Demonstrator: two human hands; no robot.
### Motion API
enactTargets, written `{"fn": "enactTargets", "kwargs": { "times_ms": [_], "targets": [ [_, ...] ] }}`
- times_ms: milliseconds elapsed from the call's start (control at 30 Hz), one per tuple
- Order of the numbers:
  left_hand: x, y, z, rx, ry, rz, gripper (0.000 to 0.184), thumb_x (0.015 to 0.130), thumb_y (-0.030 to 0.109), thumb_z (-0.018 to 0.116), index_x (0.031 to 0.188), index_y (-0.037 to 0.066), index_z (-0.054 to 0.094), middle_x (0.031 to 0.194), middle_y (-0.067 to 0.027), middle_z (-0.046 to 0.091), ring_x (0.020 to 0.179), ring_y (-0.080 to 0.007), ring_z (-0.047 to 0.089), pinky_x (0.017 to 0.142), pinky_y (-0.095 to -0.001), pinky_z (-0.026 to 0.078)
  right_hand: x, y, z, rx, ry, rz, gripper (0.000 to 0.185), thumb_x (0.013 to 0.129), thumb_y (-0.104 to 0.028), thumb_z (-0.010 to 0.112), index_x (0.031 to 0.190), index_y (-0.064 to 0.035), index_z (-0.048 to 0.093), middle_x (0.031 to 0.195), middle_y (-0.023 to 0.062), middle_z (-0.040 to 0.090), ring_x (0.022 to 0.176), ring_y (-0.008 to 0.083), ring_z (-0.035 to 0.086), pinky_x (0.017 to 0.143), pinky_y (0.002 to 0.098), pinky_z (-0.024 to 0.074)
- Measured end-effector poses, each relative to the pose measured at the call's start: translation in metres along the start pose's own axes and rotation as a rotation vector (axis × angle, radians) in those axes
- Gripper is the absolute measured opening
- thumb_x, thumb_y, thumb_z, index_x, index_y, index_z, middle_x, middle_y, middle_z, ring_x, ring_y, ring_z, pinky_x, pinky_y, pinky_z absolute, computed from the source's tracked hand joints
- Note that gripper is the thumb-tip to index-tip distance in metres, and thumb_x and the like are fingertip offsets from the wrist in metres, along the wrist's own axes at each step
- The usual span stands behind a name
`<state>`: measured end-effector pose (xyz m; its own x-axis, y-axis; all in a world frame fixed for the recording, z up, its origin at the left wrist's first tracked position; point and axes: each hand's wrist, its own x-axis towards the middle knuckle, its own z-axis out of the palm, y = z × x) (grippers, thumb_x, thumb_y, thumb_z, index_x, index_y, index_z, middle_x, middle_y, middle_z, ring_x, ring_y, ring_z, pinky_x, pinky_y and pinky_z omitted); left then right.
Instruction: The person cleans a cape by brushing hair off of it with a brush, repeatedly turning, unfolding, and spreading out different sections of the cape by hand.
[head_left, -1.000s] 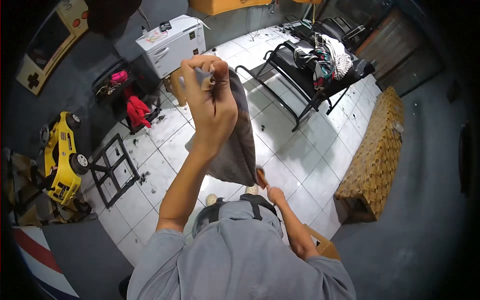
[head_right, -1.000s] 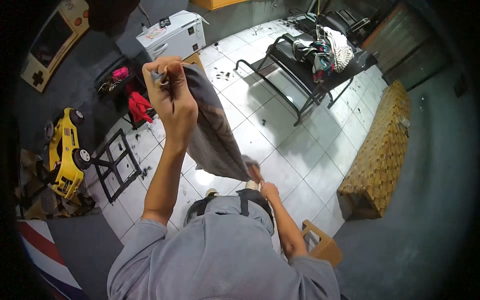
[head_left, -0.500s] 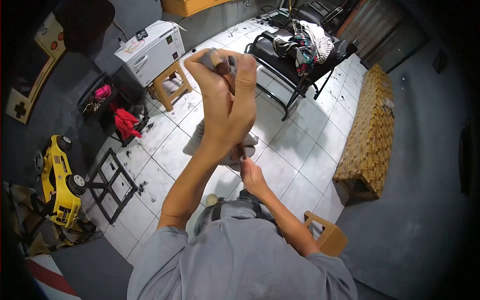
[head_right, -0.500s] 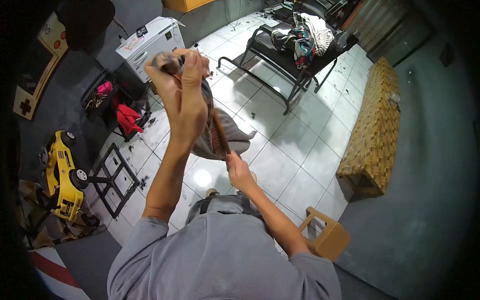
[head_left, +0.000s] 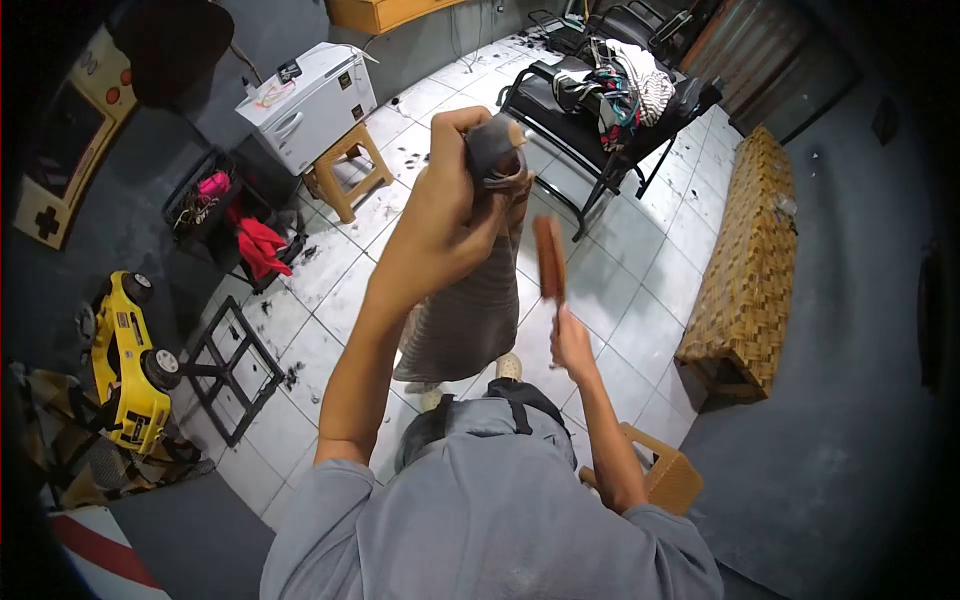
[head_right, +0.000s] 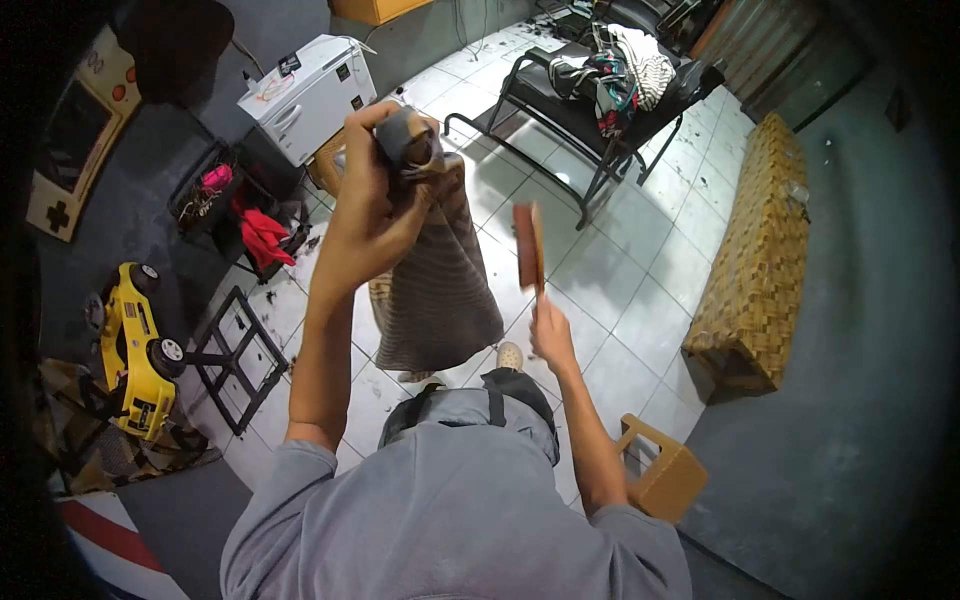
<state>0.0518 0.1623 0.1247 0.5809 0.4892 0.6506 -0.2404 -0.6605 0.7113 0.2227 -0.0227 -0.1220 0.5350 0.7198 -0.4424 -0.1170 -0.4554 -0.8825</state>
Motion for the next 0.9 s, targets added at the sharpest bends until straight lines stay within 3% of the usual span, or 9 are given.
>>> {"fn": "enactTargets", "kwargs": {
  "times_ms": [133, 267, 300, 433, 567, 667, 700, 767, 900],
  "targets": [
    [0.008, 0.012, 0.016, 0.213, 0.141, -0.004, 0.045, 0.074, -0.005, 0.064, 0.112, 0.003, 0.041, 0.09, -0.0088, 0.056, 0.079, -0.0122, 0.056, 0.072, -0.0237, 0.045, -0.064, -0.121, 0.039, 0.548, -0.257, -0.354, 0.046, 0.093, -0.055, 0.032, 0.08, -0.0109, 0.038, 0.052, -0.0036, 0.03, 0.037, 0.0057, 0.026, 0.033, 0.0211, 0.0205],
    [0.016, 0.006, 0.021, 0.205, 0.361, 0.095, 0.011, 0.082, 0.004, 0.062, 0.09, -0.002, 0.057, 0.087, -0.0063, 0.062, 0.068, -0.0075, 0.054, 0.062, -0.0218, 0.044, -0.065, -0.077, 0.086, 0.489, -0.48, -0.18, 0.045, 0.098, -0.045, 0.029, 0.075, -0.0086, 0.042, 0.057, 0.0027, 0.039, 0.046, 0.0121, 0.036, 0.042, 0.0255, 0.0312],
    [0.016, 0.009, 0.021, 0.168, 0.425, 0.053, 0.009, 0.084, 0.004, 0.06, 0.089, -0.003, 0.058, 0.088, -0.0056, 0.062, 0.068, -0.0061, 0.053, 0.061, -0.0212, 0.044, -0.043, -0.04, 0.092, -0.033, -0.243, -0.497, 0.039, 0.098, -0.038, 0.033, 0.086, -0.004, 0.048, 0.06, 0.0128, 0.047, 0.055, 0.0245, 0.051, 0.051, 0.0368, 0.0404],
    [0.018, 0.013, 0.007, 0.109, 0.575, 0.073, 0.016, 0.093, 0.01, 0.052, 0.084, -0.003, 0.056, 0.091, -0.0054, 0.062, 0.066, -0.0047, 0.049, 0.064, -0.0186, 0.041, -0.006, 0.081, 0.051, -0.996, -0.426, -0.398, 0.028, 0.092, -0.021, 0.039, 0.107, -0.0012, 0.052, 0.09, 0.0243, 0.06, 0.08, 0.041, 0.059, 0.071, 0.0512, 0.0449],
    [0.017, -0.005, -0.003, 0.354, 0.493, 0.256, 0.016, 0.081, -0.009, 0.041, 0.088, -0.002, 0.055, 0.087, -0.0061, 0.061, 0.064, -0.0094, 0.053, 0.061, -0.0215, 0.045, 0.041, 0.211, -0.019, -1.185, -0.241, -0.163, 0.042, 0.095, -0.028, 0.03, 0.099, 0.0019, 0.058, 0.086, 0.0278, 0.061, 0.08, 0.0434, 0.06, 0.072, 0.0505, 0.0474],
    [0.018, 0.004, 0.014, -0.284, 0.381, -0.083, 0.012, 0.082, -0.008, 0.042, 0.087, -0.001, 0.052, 0.082, -0.0066, 0.059, 0.062, -0.0104, 0.051, 0.059, -0.024, 0.045, 0.055, 0.165, -0.037, -0.976, 0.022, -0.049, 0.06, 0.095, -0.038, 0.028, 0.074, 0.0074, 0.06, 0.079, 0.0318, 0.059, 0.079, 0.0464, 0.059, 0.074, 0.0523, 0.0452],
    [0.018, 0.003, 0.015, -0.323, 0.311, -0.175, 0.003, 0.086, -0.001, 0.046, 0.085, -0.002, 0.05, 0.077, -0.0064, 0.057, 0.061, -0.0104, 0.05, 0.058, -0.026, 0.045, 0.053, 0.14, -0.037, -0.817, 0.175, -0.224, 0.06, 0.095, -0.043, 0.029, 0.071, 0.0031, 0.059, 0.069, 0.0255, 0.061, 0.063, 0.0398, 0.061, 0.061, 0.0484, 0.0473],
    [0.023, 0.003, 0.022, -0.025, 0.272, -0.262, 0.008, 0.086, 0.006, 0.051, 0.085, -0.002, 0.05, 0.076, -0.005, 0.056, 0.061, -0.0098, 0.049, 0.057, -0.0261, 0.044, 0.021, 0.027, -0.017, -0.093, 0.156, -0.084, 0.046, 0.096, -0.047, 0.033, 0.07, -0.0103, 0.043, 0.052, -0.0018, 0.04, 0.04, 0.0088, 0.039, 0.037, 0.0259, 0.0329],
    [0.024, 0.003, 0.037, -0.135, 0.19, -0.321, 0.031, 0.08, 0.006, 0.054, 0.105, -0.002, 0.036, 0.089, -0.0084, 0.05, 0.073, -0.0102, 0.049, 0.064, -0.0237, 0.042, -0.036, -0.092, 0.015, 0.455, -0.02, -0.297, 0.045, 0.096, -0.046, 0.033, 0.078, -0.0067, 0.045, 0.055, -0.0025, 0.039, 0.044, 0.008, 0.037, 0.041, 0.0227, 0.0314]
  ]
}}
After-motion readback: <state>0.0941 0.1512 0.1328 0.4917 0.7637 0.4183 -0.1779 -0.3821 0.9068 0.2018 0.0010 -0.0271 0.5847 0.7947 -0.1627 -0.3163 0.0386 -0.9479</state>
